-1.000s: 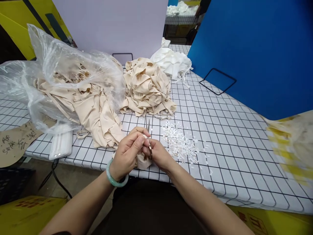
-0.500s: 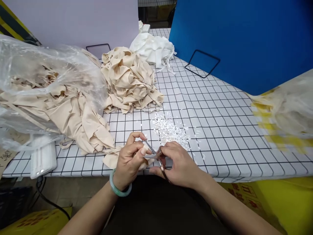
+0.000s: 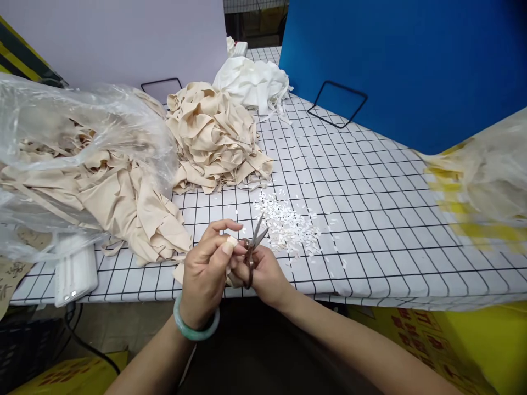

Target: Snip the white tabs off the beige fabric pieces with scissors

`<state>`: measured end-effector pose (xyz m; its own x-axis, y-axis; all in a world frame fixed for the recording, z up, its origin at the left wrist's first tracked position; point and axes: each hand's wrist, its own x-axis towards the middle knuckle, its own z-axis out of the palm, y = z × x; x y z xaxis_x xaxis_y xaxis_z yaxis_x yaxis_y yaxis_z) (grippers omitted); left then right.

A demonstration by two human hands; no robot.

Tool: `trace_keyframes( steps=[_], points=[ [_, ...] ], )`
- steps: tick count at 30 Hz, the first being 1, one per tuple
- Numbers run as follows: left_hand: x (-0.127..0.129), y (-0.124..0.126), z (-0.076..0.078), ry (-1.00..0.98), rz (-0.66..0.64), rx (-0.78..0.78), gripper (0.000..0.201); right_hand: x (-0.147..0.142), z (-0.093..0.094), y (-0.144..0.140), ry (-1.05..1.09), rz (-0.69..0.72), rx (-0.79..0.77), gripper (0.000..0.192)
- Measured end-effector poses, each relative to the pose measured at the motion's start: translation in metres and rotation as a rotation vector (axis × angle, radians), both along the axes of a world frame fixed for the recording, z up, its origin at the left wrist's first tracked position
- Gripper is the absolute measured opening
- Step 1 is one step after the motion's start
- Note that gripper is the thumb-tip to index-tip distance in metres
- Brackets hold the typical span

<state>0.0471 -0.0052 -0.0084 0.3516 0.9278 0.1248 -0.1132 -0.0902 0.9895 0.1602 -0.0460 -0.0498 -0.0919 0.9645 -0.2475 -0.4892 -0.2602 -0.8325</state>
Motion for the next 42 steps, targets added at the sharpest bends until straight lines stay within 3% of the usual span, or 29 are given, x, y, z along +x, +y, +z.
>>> trace_keyframes(
  steps=[3,8,12,23,42],
  points=[
    [-0.003,0.0,-0.003,0.051,0.023,-0.047,0.029,0.012,0.003,-0.005,-0.147,0.076,0.04,0.037],
    [-0.004,-0.001,-0.011,0.084,-0.081,0.078,0.025,0.058,0.02,-0.015,-0.874,0.109,0.253,0.039],
    [-0.001,0.001,-0.011,0.126,-0.149,0.198,0.028,0.069,0.031,-0.017,-1.076,0.163,0.348,0.042],
    [0.004,0.004,-0.008,0.149,-0.204,0.308,0.025,0.071,0.038,-0.016,-1.114,0.15,0.4,0.048],
    [0.007,0.003,-0.007,0.151,-0.253,0.306,0.023,0.071,0.033,-0.02,-1.061,0.147,0.345,0.055]
  ],
)
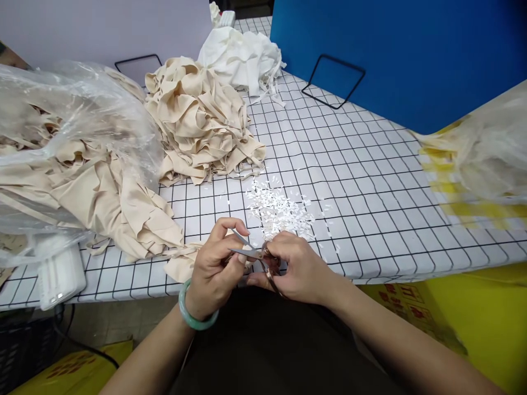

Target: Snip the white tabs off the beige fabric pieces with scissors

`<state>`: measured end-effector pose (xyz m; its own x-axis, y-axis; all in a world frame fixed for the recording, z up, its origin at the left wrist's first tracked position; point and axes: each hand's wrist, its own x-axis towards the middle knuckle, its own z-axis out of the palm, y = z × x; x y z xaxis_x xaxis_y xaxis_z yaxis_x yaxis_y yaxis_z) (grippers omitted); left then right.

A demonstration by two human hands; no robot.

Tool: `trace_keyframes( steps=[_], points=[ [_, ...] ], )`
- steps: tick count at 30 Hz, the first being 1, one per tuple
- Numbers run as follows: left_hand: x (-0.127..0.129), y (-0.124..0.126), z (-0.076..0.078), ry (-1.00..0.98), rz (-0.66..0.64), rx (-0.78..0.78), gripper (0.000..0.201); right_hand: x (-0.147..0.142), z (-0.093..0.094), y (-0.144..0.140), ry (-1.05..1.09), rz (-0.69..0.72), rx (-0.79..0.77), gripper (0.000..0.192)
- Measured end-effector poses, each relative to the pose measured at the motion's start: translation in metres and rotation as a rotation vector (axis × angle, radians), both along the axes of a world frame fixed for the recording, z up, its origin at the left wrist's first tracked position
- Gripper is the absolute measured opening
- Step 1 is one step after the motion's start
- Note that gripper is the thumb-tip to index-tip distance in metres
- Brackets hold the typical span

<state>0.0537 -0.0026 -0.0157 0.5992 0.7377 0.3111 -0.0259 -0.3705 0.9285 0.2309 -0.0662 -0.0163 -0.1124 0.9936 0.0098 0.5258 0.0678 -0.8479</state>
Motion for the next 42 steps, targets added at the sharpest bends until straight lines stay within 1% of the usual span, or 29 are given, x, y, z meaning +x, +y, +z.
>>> trace_keyframes(
  steps=[6,11,15,17,20,21,22,23,25,26,27,28,29,30,31,32,33,34,35,37,38,39,40,41,42],
  points=[
    [0.011,0.004,-0.004,-0.001,-0.073,0.026,0.021,0.009,-0.013,-0.011,-0.027,-0.057,0.019,0.053],
    [0.029,0.006,-0.008,0.009,-0.141,0.017,0.023,0.018,-0.023,-0.023,-0.047,-0.144,-0.044,0.053],
    [0.039,0.005,-0.013,0.009,-0.173,-0.016,0.023,0.025,-0.03,-0.028,-0.022,-0.231,-0.082,0.06],
    [0.039,0.005,-0.016,0.013,-0.167,-0.05,0.024,0.03,-0.034,-0.03,0.039,-0.294,-0.15,0.06],
    [0.032,0.006,-0.016,0.034,-0.134,-0.116,0.026,0.038,-0.035,-0.031,0.172,-0.442,-0.27,0.051],
    [0.028,0.007,-0.014,0.039,-0.123,-0.136,0.027,0.039,-0.034,-0.029,0.214,-0.473,-0.262,0.047],
    [0.024,0.009,-0.01,0.043,-0.119,-0.152,0.028,0.038,-0.031,-0.025,0.26,-0.473,-0.221,0.047],
    [0.019,0.012,-0.003,0.049,-0.13,-0.165,0.029,0.034,-0.028,-0.019,0.316,-0.437,-0.161,0.049],
    [0.009,0.021,0.015,0.074,-0.209,-0.182,0.029,0.019,-0.018,-0.003,0.451,-0.315,-0.064,0.057],
    [0.003,0.027,0.026,0.089,-0.256,-0.178,0.029,0.008,-0.012,0.007,0.507,-0.268,-0.044,0.057],
    [-0.004,0.034,0.037,0.101,-0.28,-0.157,0.028,-0.003,-0.007,0.017,0.546,-0.245,-0.037,0.052],
    [-0.012,0.042,0.047,0.103,-0.258,-0.115,0.028,-0.014,-0.003,0.026,0.571,-0.244,-0.037,0.046],
    [-0.022,0.049,0.054,0.1,-0.181,-0.053,0.027,-0.024,0.0,0.034,0.587,-0.262,-0.037,0.04],
    [-0.033,0.055,0.058,0.102,-0.062,0.02,0.025,-0.031,0.002,0.041,0.603,-0.287,-0.037,0.035],
    [-0.045,0.06,0.058,0.121,0.065,0.094,0.023,-0.035,0.002,0.047,0.624,-0.312,-0.039,0.033],
    [-0.056,0.062,0.054,0.166,0.16,0.152,0.022,-0.036,0.001,0.05,0.649,-0.33,-0.047,0.032],
    [-0.067,0.063,0.045,0.238,0.198,0.185,0.022,-0.036,-0.001,0.053,0.668,-0.345,-0.06,0.031],
    [-0.076,0.062,0.033,0.329,0.174,0.197,0.025,-0.034,-0.004,0.054,0.68,-0.356,-0.075,0.031],
    [-0.082,0.06,0.019,0.428,0.11,0.197,0.028,-0.032,-0.007,0.053,0.687,-0.366,-0.087,0.031],
    [-0.087,0.053,-0.009,0.611,-0.013,0.2,0.029,-0.03,-0.011,0.051,0.695,-0.376,-0.11,0.03],
    [-0.087,0.05,-0.02,0.678,-0.037,0.207,0.026,-0.03,-0.013,0.05,0.698,-0.375,-0.12,0.03],
    [-0.087,0.048,-0.027,0.723,-0.037,0.218,0.021,-0.031,-0.014,0.049,0.701,-0.372,-0.125,0.031],
    [-0.087,0.047,-0.03,0.751,-0.028,0.232,0.017,-0.032,-0.013,0.048,0.701,-0.367,-0.125,0.03],
    [-0.088,0.048,-0.03,0.758,-0.02,0.236,0.017,-0.034,-0.012,0.047,0.697,-0.361,-0.118,0.03],
    [-0.091,0.051,-0.026,0.741,-0.011,0.224,0.019,-0.035,-0.01,0.047,0.69,-0.353,-0.106,0.029]
  ],
)
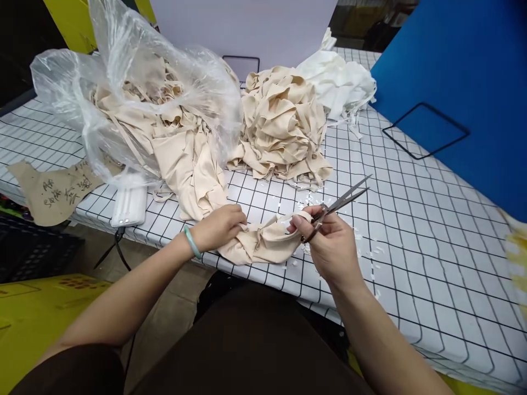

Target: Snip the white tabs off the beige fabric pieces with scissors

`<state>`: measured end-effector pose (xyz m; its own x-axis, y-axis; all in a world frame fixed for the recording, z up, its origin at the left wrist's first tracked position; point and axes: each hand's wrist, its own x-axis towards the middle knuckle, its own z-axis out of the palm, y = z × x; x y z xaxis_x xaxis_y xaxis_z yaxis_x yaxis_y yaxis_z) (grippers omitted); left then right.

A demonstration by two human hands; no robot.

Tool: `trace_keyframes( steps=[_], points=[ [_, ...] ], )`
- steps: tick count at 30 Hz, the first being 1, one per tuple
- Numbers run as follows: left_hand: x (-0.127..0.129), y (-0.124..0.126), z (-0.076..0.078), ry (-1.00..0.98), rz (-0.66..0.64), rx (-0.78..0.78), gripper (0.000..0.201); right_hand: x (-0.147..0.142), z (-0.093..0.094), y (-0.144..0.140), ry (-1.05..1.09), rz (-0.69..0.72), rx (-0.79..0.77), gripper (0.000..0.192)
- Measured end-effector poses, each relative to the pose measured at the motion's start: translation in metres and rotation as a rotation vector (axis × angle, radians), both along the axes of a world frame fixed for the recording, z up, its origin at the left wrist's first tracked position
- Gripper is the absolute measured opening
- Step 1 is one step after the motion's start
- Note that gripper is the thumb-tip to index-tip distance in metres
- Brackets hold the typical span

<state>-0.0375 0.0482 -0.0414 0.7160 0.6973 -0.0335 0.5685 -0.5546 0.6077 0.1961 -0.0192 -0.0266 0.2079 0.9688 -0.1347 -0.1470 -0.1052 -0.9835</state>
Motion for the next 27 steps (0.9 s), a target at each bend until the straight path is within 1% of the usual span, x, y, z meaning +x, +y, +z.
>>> trace_keyframes(
  steps=[2,3,5,6,7,8,9,10,11,12,13,14,15,16,17,18,19,20,22,24,25,26,27],
  points=[
    [-0.012,0.009,0.015,-0.078,0.055,-0.078,0.024,0.0,0.004,0.0,-0.02,-0.005,0.024,0.028],
    [-0.02,0.014,0.024,-0.126,0.101,-0.152,0.026,0.0,0.006,0.001,-0.023,-0.011,0.03,0.027],
    [-0.037,0.025,0.038,-0.181,0.219,-0.319,0.029,0.002,0.007,0.001,-0.009,-0.028,0.033,0.027],
    [-0.045,0.029,0.043,-0.165,0.289,-0.365,0.03,0.004,0.006,0.001,0.005,-0.036,0.03,0.027],
    [-0.052,0.032,0.045,-0.122,0.367,-0.356,0.03,0.004,0.005,0.0,0.018,-0.04,0.027,0.028],
    [-0.056,0.033,0.046,-0.061,0.451,-0.28,0.028,0.005,0.003,-0.001,0.027,-0.038,0.021,0.028],
    [-0.058,0.032,0.046,0.002,0.532,-0.142,0.026,0.005,0.001,-0.002,0.029,-0.033,0.015,0.029],
    [-0.057,0.028,0.044,0.047,0.585,0.027,0.028,0.004,-0.001,-0.003,0.026,-0.026,0.006,0.029],
    [-0.054,0.023,0.042,0.061,0.586,0.19,0.034,0.002,-0.003,-0.004,0.02,-0.017,-0.002,0.03],
    [-0.048,0.016,0.038,0.044,0.527,0.315,0.042,0.001,-0.004,-0.005,0.014,-0.01,-0.008,0.03],
    [-0.041,0.007,0.034,0.01,0.414,0.38,0.049,-0.001,-0.004,-0.005,0.01,-0.004,-0.01,0.03],
    [-0.033,-0.001,0.029,-0.025,0.275,0.389,0.052,-0.004,-0.003,-0.005,0.006,0.001,-0.008,0.03],
    [-0.025,-0.007,0.022,-0.044,0.139,0.357,0.051,-0.006,-0.001,-0.004,0.002,0.009,0.0,0.031],
    [-0.018,-0.012,0.015,-0.036,0.034,0.307,0.045,-0.008,0.002,-0.001,-0.004,0.022,0.014,0.031],
    [-0.012,-0.015,0.008,-0.014,-0.03,0.259,0.036,-0.01,0.005,0.002,-0.015,0.039,0.033,0.031],
    [-0.008,-0.015,0.002,0.012,-0.058,0.222,0.025,-0.012,0.008,0.006,-0.036,0.067,0.052,0.032],
    [-0.006,-0.013,-0.003,0.033,-0.061,0.2,0.017,-0.013,0.011,0.011,-0.071,0.107,0.068,0.032],
    [-0.006,-0.011,-0.005,0.032,-0.048,0.194,0.015,-0.014,0.013,0.016,-0.127,0.146,0.083,0.032],
    [-0.007,-0.006,-0.004,-0.025,0.01,0.214,0.018,-0.015,0.012,0.023,-0.314,0.179,0.128,0.03],
    [-0.008,-0.005,0.007,-0.117,0.105,0.244,0.019,-0.018,0.006,0.024,-0.528,0.125,0.192,0.034],
    [-0.008,-0.007,0.014,-0.164,0.161,0.256,0.019,-0.022,0.0,0.021,-0.592,0.081,0.223,0.04],
    [-0.007,-0.01,0.021,-0.205,0.213,0.264,0.019,-0.026,-0.006,0.017,-0.608,0.05,0.247,0.046],
    [-0.005,-0.013,0.028,-0.238,0.259,0.263,0.019,-0.032,-0.013,0.012,-0.58,0.041,0.264,0.05]
  ],
)
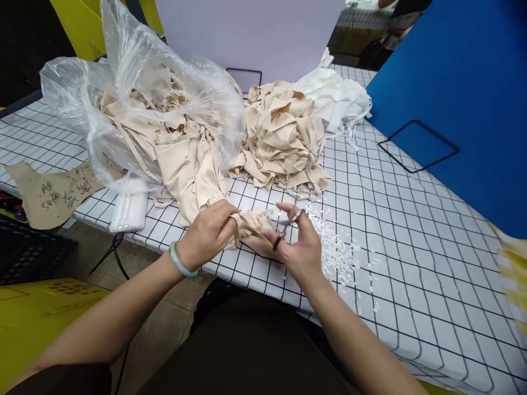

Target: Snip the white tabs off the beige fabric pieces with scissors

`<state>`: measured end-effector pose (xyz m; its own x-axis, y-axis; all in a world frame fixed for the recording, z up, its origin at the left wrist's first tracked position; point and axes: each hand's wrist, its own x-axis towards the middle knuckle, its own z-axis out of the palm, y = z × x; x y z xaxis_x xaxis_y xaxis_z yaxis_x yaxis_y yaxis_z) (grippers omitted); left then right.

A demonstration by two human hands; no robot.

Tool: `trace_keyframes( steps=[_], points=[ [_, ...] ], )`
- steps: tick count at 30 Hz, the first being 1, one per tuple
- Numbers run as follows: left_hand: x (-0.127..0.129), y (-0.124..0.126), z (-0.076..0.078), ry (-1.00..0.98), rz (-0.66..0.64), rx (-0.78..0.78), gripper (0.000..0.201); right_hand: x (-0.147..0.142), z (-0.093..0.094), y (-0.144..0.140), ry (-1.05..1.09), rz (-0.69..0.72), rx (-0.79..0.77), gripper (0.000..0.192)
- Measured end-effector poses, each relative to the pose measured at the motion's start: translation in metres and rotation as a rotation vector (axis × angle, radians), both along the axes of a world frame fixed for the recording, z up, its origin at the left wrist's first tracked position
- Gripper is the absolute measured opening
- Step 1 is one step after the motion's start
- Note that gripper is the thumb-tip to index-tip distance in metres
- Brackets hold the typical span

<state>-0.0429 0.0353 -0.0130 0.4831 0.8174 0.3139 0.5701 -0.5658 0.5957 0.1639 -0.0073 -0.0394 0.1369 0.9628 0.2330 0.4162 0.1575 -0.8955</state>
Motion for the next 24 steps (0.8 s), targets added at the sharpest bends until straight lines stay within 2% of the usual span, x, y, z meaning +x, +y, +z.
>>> trace_keyframes(
  steps=[3,6,10,13,15,19,22,24],
  points=[
    [0.005,-0.009,0.018,-0.133,0.069,-0.087,0.023,-0.022,-0.019,-0.013,0.144,0.082,-0.019,0.042],
    [0.004,-0.015,0.029,-0.341,0.073,-0.404,0.025,-0.035,-0.027,-0.01,0.229,0.135,-0.13,0.023],
    [-0.008,-0.019,0.032,-0.574,0.071,-0.932,0.009,-0.025,-0.014,0.012,0.512,0.148,-0.258,0.015],
    [-0.012,-0.024,0.026,-0.589,-0.013,-1.171,0.013,-0.007,0.002,0.023,0.637,0.209,-0.259,0.018],
    [-0.009,-0.028,0.023,-0.556,-0.111,-1.216,0.021,0.004,0.01,0.026,0.678,0.323,-0.296,0.02],
    [0.002,-0.033,0.025,-0.458,-0.212,-1.074,0.033,0.023,0.02,0.034,0.648,0.524,-0.418,0.032],
    [0.004,-0.035,0.037,-0.381,-0.274,-1.016,0.03,0.031,0.026,0.045,0.617,0.539,-0.404,0.041],
    [0.005,-0.036,0.047,-0.323,-0.33,-0.94,0.027,0.028,0.026,0.052,0.639,0.517,-0.377,0.041]
  ],
)
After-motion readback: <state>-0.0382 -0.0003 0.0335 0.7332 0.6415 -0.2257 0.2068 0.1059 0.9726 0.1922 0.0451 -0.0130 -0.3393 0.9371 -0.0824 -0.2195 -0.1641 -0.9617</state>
